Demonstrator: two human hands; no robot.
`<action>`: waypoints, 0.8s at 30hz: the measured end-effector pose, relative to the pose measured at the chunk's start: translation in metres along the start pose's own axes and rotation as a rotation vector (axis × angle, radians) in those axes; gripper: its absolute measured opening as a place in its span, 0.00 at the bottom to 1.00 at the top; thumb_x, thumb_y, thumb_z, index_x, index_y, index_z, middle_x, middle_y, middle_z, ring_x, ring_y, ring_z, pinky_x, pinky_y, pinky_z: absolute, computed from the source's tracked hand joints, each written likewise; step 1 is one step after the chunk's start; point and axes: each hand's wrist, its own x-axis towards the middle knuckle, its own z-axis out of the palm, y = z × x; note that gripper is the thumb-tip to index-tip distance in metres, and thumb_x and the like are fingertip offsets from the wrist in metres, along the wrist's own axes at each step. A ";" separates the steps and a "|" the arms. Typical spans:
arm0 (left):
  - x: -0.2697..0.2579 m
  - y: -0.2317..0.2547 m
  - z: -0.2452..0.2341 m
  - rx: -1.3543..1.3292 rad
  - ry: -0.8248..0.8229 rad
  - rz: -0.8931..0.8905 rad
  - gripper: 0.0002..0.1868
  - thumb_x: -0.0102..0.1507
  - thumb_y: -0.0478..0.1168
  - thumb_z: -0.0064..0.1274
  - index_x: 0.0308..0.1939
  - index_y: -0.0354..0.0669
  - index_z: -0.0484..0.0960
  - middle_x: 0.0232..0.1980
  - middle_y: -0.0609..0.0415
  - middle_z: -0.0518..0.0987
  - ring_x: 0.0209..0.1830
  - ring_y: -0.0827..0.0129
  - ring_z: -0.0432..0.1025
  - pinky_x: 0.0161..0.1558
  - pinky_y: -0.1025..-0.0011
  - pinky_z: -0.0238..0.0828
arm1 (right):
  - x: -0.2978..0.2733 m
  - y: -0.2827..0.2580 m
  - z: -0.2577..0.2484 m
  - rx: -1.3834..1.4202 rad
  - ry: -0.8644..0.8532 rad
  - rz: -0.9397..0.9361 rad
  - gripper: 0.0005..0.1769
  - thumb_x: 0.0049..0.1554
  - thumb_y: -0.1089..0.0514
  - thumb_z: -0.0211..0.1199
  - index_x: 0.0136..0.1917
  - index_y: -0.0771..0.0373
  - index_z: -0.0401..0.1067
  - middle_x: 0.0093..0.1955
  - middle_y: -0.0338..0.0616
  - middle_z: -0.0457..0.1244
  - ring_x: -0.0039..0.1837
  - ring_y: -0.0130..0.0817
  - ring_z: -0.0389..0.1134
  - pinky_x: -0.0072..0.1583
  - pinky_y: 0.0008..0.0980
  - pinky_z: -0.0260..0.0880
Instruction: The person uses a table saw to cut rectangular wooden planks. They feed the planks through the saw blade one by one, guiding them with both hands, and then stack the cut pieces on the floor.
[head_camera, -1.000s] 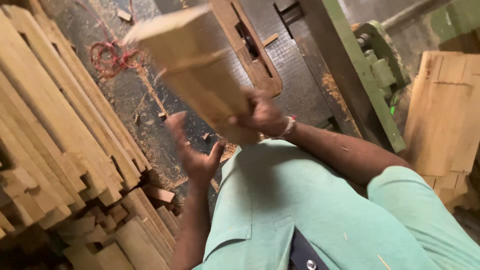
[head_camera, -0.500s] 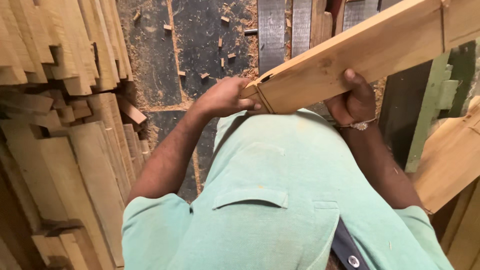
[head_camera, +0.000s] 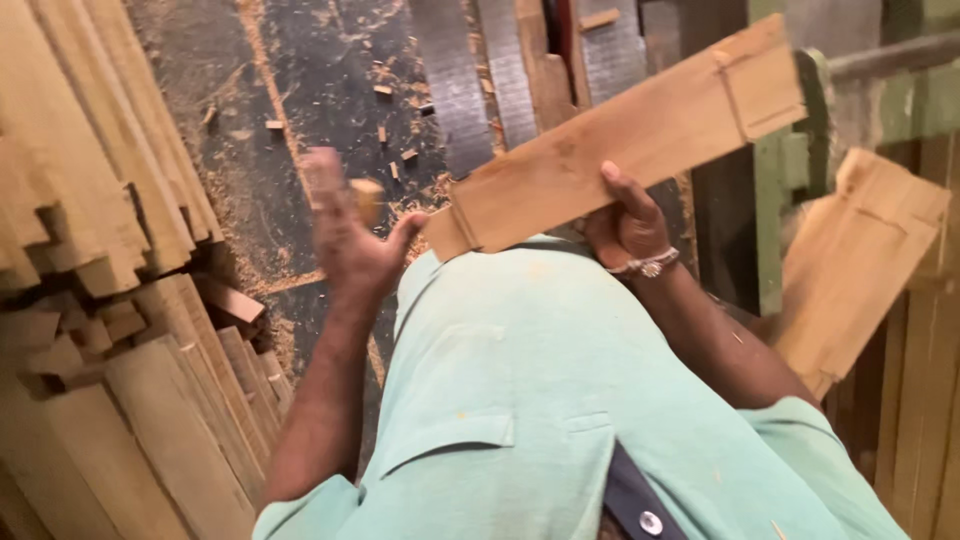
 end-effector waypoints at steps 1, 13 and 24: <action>0.006 0.000 -0.003 0.163 0.201 0.237 0.71 0.51 0.69 0.69 0.82 0.43 0.40 0.83 0.33 0.46 0.80 0.40 0.49 0.73 0.37 0.52 | 0.000 0.001 0.000 0.032 -0.027 0.044 0.27 0.60 0.56 0.70 0.69 0.63 0.67 0.59 0.47 0.68 0.58 0.41 0.71 0.52 0.39 0.71; 0.032 -0.038 0.072 0.685 0.056 0.471 0.27 0.74 0.46 0.62 0.77 0.68 0.73 0.83 0.51 0.63 0.81 0.58 0.58 0.75 0.42 0.51 | 0.075 0.066 -0.034 0.056 -0.001 0.410 0.20 0.53 0.54 0.72 0.56 0.61 0.74 0.55 0.47 0.71 0.62 0.38 0.72 0.72 0.51 0.67; 0.052 -0.034 0.074 0.519 0.061 0.430 0.30 0.64 0.48 0.63 0.71 0.62 0.76 0.76 0.47 0.70 0.75 0.51 0.64 0.69 0.45 0.55 | 0.127 0.096 -0.049 0.065 0.081 0.410 0.22 0.53 0.50 0.74 0.55 0.63 0.73 0.53 0.48 0.70 0.60 0.43 0.72 0.67 0.49 0.71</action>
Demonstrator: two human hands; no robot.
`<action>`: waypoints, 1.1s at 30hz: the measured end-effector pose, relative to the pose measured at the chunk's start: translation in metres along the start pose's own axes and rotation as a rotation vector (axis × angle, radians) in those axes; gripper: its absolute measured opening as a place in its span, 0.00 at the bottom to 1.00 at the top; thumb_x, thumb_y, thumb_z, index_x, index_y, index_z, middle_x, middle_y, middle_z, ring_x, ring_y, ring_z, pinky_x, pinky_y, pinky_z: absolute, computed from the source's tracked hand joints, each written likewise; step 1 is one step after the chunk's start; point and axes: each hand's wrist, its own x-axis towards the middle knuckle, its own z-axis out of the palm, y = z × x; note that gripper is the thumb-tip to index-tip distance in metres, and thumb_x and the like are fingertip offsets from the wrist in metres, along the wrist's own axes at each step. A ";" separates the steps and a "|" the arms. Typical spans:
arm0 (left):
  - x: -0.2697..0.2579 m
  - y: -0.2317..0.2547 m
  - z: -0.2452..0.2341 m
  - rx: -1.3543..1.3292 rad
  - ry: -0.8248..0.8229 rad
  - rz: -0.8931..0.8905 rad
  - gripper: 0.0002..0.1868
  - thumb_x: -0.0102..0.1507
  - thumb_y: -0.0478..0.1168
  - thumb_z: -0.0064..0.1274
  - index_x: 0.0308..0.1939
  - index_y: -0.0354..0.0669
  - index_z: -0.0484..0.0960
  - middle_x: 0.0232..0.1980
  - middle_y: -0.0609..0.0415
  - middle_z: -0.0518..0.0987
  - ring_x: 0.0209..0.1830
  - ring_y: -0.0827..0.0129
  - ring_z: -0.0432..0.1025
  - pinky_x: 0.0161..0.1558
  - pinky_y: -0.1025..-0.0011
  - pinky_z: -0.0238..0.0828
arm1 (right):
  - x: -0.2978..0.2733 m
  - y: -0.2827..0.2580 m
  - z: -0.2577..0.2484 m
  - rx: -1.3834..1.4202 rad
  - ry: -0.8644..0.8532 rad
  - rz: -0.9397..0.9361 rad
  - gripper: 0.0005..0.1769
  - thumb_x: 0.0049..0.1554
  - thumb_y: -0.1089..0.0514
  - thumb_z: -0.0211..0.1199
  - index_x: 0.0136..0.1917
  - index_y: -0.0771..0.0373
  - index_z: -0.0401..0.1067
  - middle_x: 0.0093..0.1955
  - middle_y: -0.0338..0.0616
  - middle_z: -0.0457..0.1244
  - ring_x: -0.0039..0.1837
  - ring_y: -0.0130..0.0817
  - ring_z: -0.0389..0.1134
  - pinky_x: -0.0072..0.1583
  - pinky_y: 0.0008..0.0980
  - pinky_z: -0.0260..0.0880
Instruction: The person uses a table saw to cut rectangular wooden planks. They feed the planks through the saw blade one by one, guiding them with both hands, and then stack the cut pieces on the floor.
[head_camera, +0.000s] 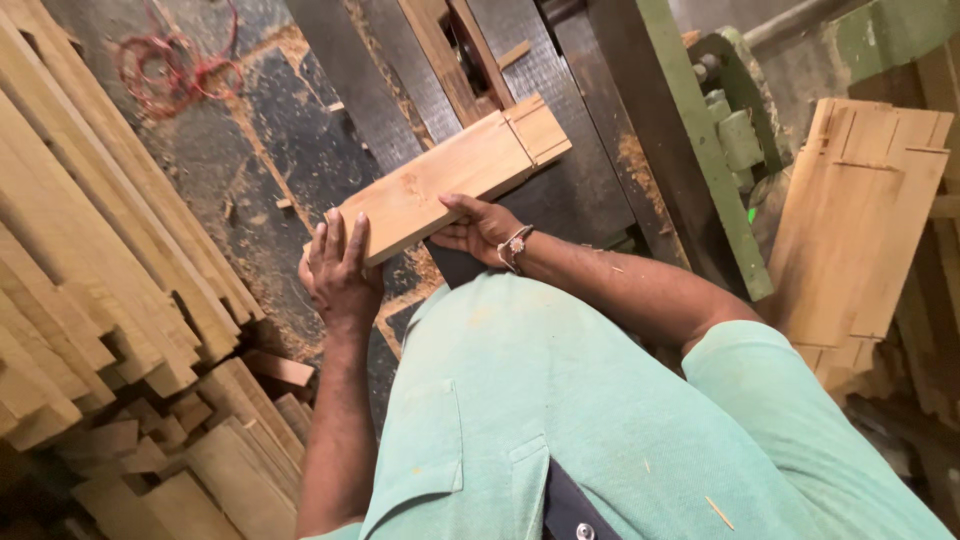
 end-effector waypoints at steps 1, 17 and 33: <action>0.004 0.000 -0.001 -0.008 0.004 0.005 0.31 0.63 0.48 0.63 0.71 0.62 0.76 0.76 0.48 0.70 0.75 0.51 0.64 0.69 0.45 0.55 | 0.003 -0.002 0.001 0.006 0.001 -0.008 0.22 0.53 0.50 0.74 0.55 0.63 0.73 0.53 0.48 0.70 0.60 0.43 0.71 0.67 0.49 0.72; 0.065 -0.013 -0.007 0.028 -0.050 0.020 0.35 0.60 0.47 0.68 0.71 0.61 0.74 0.75 0.46 0.70 0.73 0.53 0.65 0.66 0.43 0.58 | 0.048 -0.032 0.031 -0.014 0.085 -0.103 0.27 0.50 0.51 0.75 0.57 0.66 0.71 0.54 0.48 0.68 0.59 0.42 0.71 0.66 0.49 0.74; 0.060 -0.040 -0.056 -0.332 -0.564 -0.161 0.30 0.56 0.53 0.66 0.62 0.61 0.79 0.59 0.57 0.84 0.52 0.64 0.80 0.55 0.61 0.76 | -0.084 -0.044 0.063 -1.318 -0.244 -0.405 0.26 0.55 0.44 0.72 0.60 0.60 0.77 0.55 0.47 0.72 0.54 0.34 0.75 0.58 0.38 0.77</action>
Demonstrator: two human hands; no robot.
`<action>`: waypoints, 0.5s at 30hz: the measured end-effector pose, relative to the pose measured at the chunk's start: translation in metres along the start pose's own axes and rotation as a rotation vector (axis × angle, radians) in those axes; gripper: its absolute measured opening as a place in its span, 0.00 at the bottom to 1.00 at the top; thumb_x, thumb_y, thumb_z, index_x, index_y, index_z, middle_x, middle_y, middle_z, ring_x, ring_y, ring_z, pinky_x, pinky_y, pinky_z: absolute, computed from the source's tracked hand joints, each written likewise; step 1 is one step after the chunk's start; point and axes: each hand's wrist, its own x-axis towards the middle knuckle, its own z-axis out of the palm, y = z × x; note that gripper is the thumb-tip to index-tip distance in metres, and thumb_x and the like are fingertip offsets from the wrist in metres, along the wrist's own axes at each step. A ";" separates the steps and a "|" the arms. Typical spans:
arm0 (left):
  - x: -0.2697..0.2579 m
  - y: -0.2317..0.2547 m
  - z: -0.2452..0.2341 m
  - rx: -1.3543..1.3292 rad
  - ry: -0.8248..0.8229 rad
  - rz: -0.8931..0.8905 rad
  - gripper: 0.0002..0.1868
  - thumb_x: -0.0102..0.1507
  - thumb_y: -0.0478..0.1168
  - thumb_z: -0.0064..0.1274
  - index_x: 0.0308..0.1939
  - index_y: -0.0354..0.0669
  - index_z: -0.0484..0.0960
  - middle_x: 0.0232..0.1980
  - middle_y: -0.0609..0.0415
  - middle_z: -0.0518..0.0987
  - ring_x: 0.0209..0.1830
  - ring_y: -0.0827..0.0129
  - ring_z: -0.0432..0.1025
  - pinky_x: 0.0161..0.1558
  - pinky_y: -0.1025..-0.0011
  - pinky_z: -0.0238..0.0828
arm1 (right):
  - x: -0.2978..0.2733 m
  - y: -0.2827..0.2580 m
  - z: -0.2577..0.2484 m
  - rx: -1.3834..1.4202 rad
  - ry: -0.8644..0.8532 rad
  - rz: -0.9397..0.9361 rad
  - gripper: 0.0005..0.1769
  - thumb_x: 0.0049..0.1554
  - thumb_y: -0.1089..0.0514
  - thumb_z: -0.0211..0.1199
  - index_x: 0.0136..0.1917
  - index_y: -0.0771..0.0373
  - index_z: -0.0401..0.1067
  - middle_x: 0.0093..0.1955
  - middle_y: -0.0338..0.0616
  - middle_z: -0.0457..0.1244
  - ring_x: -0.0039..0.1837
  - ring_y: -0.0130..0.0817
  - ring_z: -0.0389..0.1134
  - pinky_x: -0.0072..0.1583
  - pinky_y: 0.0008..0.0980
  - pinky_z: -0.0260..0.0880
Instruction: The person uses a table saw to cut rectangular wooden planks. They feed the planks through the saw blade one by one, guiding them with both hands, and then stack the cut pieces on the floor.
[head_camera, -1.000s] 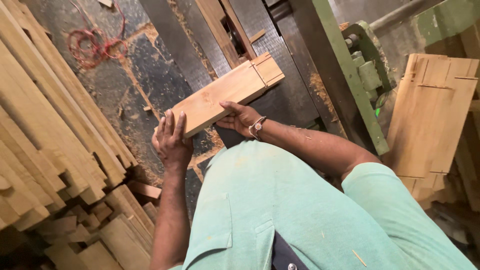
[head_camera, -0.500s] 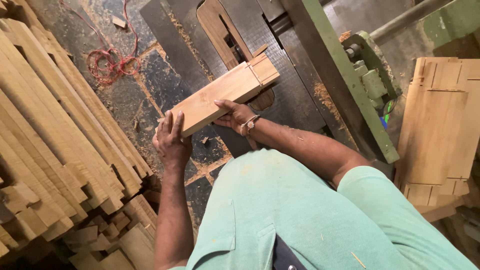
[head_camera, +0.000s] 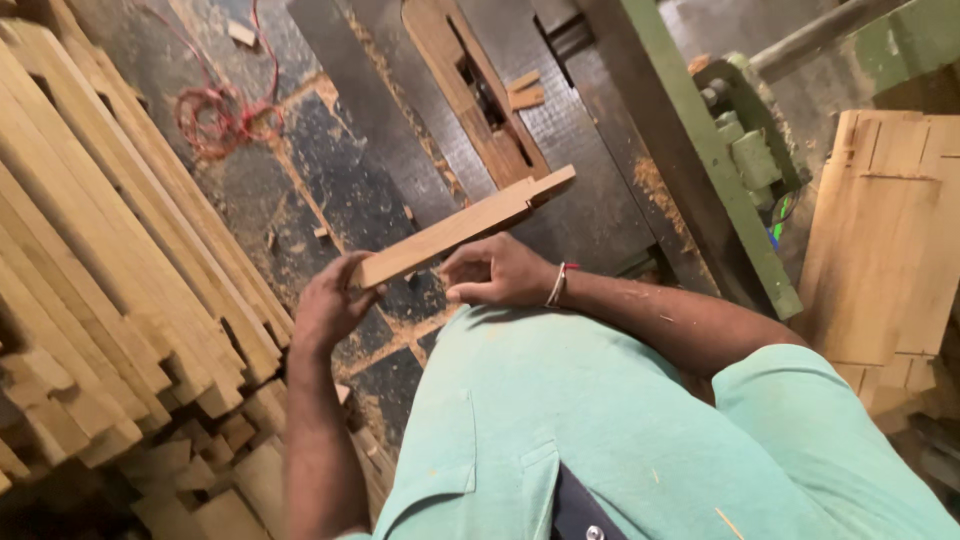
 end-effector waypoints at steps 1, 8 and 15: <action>-0.001 -0.002 0.002 -0.021 -0.021 0.047 0.30 0.55 0.54 0.66 0.60 0.57 0.80 0.57 0.55 0.85 0.51 0.63 0.80 0.52 0.60 0.75 | -0.010 -0.007 0.002 -0.274 0.036 -0.157 0.25 0.55 0.43 0.72 0.62 0.55 0.77 0.56 0.40 0.72 0.56 0.29 0.76 0.60 0.35 0.78; 0.034 0.001 0.023 0.016 0.065 -0.111 0.26 0.67 0.63 0.46 0.53 0.53 0.87 0.43 0.48 0.87 0.43 0.59 0.81 0.46 0.58 0.77 | 0.010 -0.003 0.002 -1.032 0.144 -0.472 0.35 0.46 0.46 0.71 0.65 0.60 0.70 0.71 0.50 0.60 0.75 0.49 0.59 0.72 0.50 0.59; 0.049 -0.001 0.025 -0.152 0.007 -0.211 0.29 0.69 0.63 0.44 0.54 0.46 0.87 0.48 0.46 0.86 0.48 0.59 0.81 0.52 0.60 0.76 | 0.029 0.023 0.006 -1.359 0.334 -0.506 0.24 0.63 0.52 0.53 0.71 0.58 0.67 0.75 0.50 0.60 0.75 0.49 0.60 0.73 0.54 0.58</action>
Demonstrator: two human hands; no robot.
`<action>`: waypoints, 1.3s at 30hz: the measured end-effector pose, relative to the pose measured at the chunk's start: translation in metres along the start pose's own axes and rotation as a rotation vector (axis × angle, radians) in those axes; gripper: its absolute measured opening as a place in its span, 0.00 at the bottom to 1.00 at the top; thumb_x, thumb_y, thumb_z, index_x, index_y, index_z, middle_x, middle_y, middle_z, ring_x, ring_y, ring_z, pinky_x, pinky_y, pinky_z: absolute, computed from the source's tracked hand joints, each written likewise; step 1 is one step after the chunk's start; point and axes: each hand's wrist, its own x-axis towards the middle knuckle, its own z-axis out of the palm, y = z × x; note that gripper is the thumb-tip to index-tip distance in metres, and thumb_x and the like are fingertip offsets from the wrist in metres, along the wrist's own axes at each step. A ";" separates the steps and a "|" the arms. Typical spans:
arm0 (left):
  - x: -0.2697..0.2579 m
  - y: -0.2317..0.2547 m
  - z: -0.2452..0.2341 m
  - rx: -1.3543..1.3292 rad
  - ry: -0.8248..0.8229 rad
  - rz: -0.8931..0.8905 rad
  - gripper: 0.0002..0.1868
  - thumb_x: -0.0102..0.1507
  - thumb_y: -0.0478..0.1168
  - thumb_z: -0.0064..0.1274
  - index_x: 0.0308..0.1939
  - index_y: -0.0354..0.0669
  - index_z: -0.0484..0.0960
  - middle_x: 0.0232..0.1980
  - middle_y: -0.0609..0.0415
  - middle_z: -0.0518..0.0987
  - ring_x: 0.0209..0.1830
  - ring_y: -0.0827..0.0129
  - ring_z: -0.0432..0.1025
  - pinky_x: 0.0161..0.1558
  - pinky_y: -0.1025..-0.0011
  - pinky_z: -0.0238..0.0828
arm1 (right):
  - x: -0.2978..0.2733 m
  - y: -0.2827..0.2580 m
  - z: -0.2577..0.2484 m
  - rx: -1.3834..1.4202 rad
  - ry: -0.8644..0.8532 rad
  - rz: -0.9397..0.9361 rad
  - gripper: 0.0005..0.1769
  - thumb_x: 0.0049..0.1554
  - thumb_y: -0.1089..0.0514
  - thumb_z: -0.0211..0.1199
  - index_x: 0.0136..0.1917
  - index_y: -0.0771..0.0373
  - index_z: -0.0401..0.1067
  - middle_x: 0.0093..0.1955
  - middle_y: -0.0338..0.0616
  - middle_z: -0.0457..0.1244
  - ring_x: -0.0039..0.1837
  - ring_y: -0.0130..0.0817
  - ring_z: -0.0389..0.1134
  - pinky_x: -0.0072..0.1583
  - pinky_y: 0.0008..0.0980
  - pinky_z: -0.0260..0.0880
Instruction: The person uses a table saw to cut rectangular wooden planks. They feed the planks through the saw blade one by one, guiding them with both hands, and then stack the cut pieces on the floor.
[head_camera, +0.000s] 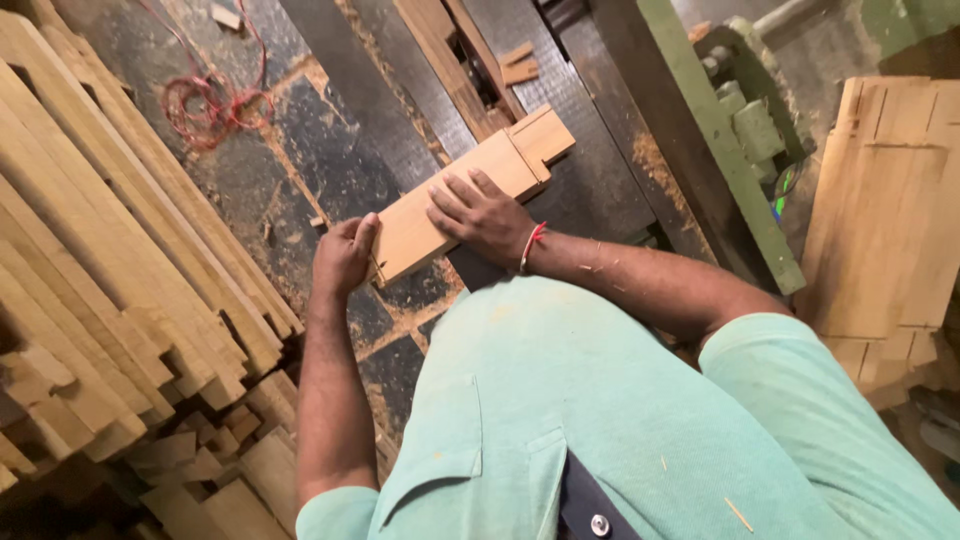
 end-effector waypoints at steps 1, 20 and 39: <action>0.005 0.006 -0.002 -0.004 0.020 0.024 0.29 0.69 0.63 0.44 0.55 0.45 0.87 0.49 0.45 0.86 0.49 0.59 0.81 0.53 0.59 0.75 | 0.003 0.004 0.002 -0.018 0.006 0.004 0.23 0.64 0.52 0.51 0.71 0.59 0.67 0.74 0.50 0.60 0.75 0.50 0.60 0.72 0.55 0.58; 0.056 0.019 -0.030 -0.096 -0.174 -0.154 0.31 0.70 0.62 0.41 0.56 0.40 0.85 0.49 0.42 0.85 0.47 0.58 0.80 0.55 0.58 0.74 | 0.055 0.045 -0.010 -0.001 0.033 -0.082 0.19 0.63 0.51 0.52 0.63 0.58 0.73 0.66 0.45 0.66 0.67 0.41 0.65 0.65 0.44 0.65; -0.060 -0.031 -0.037 -0.664 -0.295 -0.006 0.39 0.61 0.62 0.45 0.72 0.47 0.65 0.69 0.39 0.72 0.65 0.45 0.68 0.65 0.47 0.66 | 0.002 -0.015 -0.106 0.919 0.210 0.290 0.24 0.55 0.60 0.67 0.64 0.67 0.72 0.53 0.50 0.71 0.49 0.37 0.76 0.49 0.34 0.80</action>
